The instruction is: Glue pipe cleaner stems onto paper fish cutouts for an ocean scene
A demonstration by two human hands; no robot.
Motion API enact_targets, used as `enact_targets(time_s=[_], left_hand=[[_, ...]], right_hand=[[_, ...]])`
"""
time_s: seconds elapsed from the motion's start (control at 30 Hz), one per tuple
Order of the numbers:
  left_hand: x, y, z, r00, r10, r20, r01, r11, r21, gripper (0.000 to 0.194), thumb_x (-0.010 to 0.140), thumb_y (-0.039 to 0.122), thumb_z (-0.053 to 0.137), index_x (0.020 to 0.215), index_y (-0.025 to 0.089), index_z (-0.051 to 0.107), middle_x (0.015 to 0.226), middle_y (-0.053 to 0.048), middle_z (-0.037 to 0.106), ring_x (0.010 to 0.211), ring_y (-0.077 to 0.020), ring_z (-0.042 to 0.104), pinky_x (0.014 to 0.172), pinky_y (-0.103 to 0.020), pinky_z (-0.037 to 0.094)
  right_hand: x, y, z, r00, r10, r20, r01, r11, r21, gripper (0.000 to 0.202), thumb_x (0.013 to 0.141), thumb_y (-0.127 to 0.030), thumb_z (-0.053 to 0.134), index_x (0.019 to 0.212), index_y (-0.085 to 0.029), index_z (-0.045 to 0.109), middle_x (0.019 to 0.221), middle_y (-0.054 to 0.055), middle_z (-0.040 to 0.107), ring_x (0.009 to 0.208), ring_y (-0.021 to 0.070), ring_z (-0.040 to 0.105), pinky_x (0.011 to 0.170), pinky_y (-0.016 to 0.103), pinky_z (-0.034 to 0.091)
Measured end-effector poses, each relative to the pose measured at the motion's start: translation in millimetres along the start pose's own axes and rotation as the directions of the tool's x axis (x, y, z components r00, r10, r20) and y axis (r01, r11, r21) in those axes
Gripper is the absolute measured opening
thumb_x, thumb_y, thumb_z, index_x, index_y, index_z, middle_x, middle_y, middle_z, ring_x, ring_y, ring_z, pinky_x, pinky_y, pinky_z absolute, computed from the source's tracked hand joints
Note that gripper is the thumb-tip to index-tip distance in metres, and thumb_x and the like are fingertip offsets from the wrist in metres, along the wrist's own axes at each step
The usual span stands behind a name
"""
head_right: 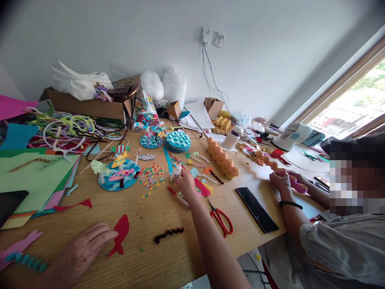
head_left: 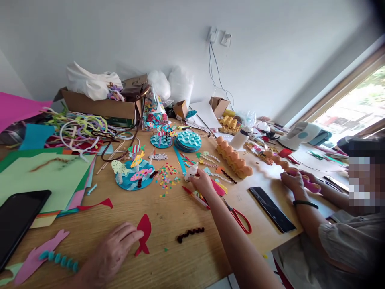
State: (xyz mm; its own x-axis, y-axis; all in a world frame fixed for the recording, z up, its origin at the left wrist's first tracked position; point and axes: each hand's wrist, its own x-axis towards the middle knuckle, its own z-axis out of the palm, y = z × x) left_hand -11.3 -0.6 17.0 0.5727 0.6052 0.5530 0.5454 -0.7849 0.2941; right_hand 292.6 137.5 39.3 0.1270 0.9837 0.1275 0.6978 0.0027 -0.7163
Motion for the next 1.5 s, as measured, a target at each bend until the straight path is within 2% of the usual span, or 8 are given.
enact_targets(time_s=[0.27, 0.63, 0.93, 1.07, 1.2, 1.3, 1.4, 1.5], left_hand=[[16.0, 14.8, -8.7, 0.918, -0.393, -0.047, 0.367, 0.889, -0.275, 0.018, 0.089, 0.033, 0.045, 0.101, 0.026, 0.058, 0.084, 0.003, 0.071, 0.074, -0.0107, 0.068, 0.067, -0.013, 0.052], [69.3, 44.8, 1.3, 0.717, -0.568, 0.404, 0.492, 0.000, -0.871, 0.037, 0.079, 0.033, 0.060, 0.113, 0.020, 0.059, 0.101, -0.005, 0.066, 0.094, -0.0211, 0.057, 0.085, -0.033, 0.044], [66.7, 49.1, 10.6, 0.529, -0.678, 0.511, 0.299, -0.414, -0.859, 0.034, 0.060, 0.032, 0.080, 0.089, 0.019, 0.069, 0.084, -0.001, 0.066, 0.080, -0.0151, 0.057, 0.076, -0.025, 0.042], [69.0, 57.3, 10.9, 0.547, -0.630, 0.551, 0.282, -0.481, -0.830, 0.031, 0.063, 0.035, 0.077, 0.088, 0.019, 0.068, 0.086, -0.003, 0.065, 0.079, -0.0148, 0.058, 0.073, -0.025, 0.044], [53.6, 51.4, 4.2, 0.602, -0.509, 0.615, 0.528, -0.323, -0.785, 0.030, 0.074, 0.038, 0.066, 0.097, 0.019, 0.066, 0.090, -0.006, 0.065, 0.083, -0.0174, 0.058, 0.067, -0.026, 0.046], [30.8, 31.6, -2.8, 0.662, -0.539, 0.521, 0.713, 0.240, -0.658, 0.014, 0.077, 0.023, 0.056, 0.082, 0.018, 0.068, 0.076, -0.003, 0.066, 0.071, -0.0166, 0.060, 0.065, -0.027, 0.048], [9.5, 12.2, -4.9, 0.844, -0.445, 0.300, 0.534, 0.750, -0.390, 0.033, 0.076, 0.006, 0.041, 0.087, 0.020, 0.069, 0.090, -0.004, 0.069, 0.087, -0.0185, 0.061, 0.081, -0.032, 0.048], [-3.2, 4.5, 0.1, 0.948, -0.257, 0.188, 0.284, 0.949, -0.139, 0.043, 0.076, 0.001, 0.035, 0.097, 0.020, 0.067, 0.099, -0.005, 0.069, 0.096, -0.0179, 0.060, 0.086, -0.032, 0.049]], right_hand=[[-49.1, -47.4, -15.6, 0.978, -0.098, 0.182, 0.018, 0.918, 0.396, 0.027, 0.066, -0.025, 0.061, 0.090, -0.018, 0.053, 0.080, 0.001, 0.062, 0.074, 0.0164, 0.059, 0.068, 0.028, 0.047], [-131.9, -75.4, 18.3, 0.816, -0.223, 0.533, -0.274, 0.662, 0.697, 0.039, 0.069, -0.045, 0.068, 0.093, -0.016, 0.056, 0.075, -0.001, 0.053, 0.068, 0.0123, 0.048, 0.061, 0.022, 0.038], [-158.8, -69.0, 38.3, 0.959, -0.172, 0.226, -0.061, 0.651, 0.756, 0.047, 0.067, -0.044, 0.069, 0.103, -0.021, 0.051, 0.088, 0.002, 0.058, 0.079, 0.0169, 0.053, 0.067, 0.025, 0.043], [-168.3, -68.8, 47.8, 0.998, -0.059, -0.032, 0.062, 0.624, 0.779, 0.039, 0.065, -0.033, 0.073, 0.098, -0.023, 0.054, 0.091, 0.003, 0.061, 0.083, 0.0185, 0.059, 0.072, 0.027, 0.049], [-160.5, -66.9, 32.7, 0.996, 0.023, -0.088, 0.054, 0.636, 0.770, 0.034, 0.065, -0.028, 0.073, 0.094, -0.022, 0.055, 0.085, 0.003, 0.064, 0.075, 0.0175, 0.062, 0.066, 0.027, 0.052], [-150.2, -63.6, 17.5, 0.999, 0.006, -0.039, 0.026, 0.650, 0.759, 0.035, 0.065, -0.028, 0.074, 0.095, -0.021, 0.056, 0.086, 0.003, 0.065, 0.074, 0.0176, 0.062, 0.064, 0.026, 0.051], [-143.5, -63.4, 12.3, 0.998, -0.050, 0.026, 0.014, 0.671, 0.741, 0.032, 0.068, -0.030, 0.072, 0.095, -0.020, 0.057, 0.093, 0.004, 0.064, 0.080, 0.0178, 0.061, 0.068, 0.026, 0.049], [-141.0, -67.9, 17.0, 0.988, -0.110, 0.111, 0.001, 0.714, 0.700, 0.026, 0.072, -0.029, 0.067, 0.095, -0.020, 0.058, 0.096, 0.005, 0.064, 0.085, 0.0188, 0.061, 0.073, 0.028, 0.048]])
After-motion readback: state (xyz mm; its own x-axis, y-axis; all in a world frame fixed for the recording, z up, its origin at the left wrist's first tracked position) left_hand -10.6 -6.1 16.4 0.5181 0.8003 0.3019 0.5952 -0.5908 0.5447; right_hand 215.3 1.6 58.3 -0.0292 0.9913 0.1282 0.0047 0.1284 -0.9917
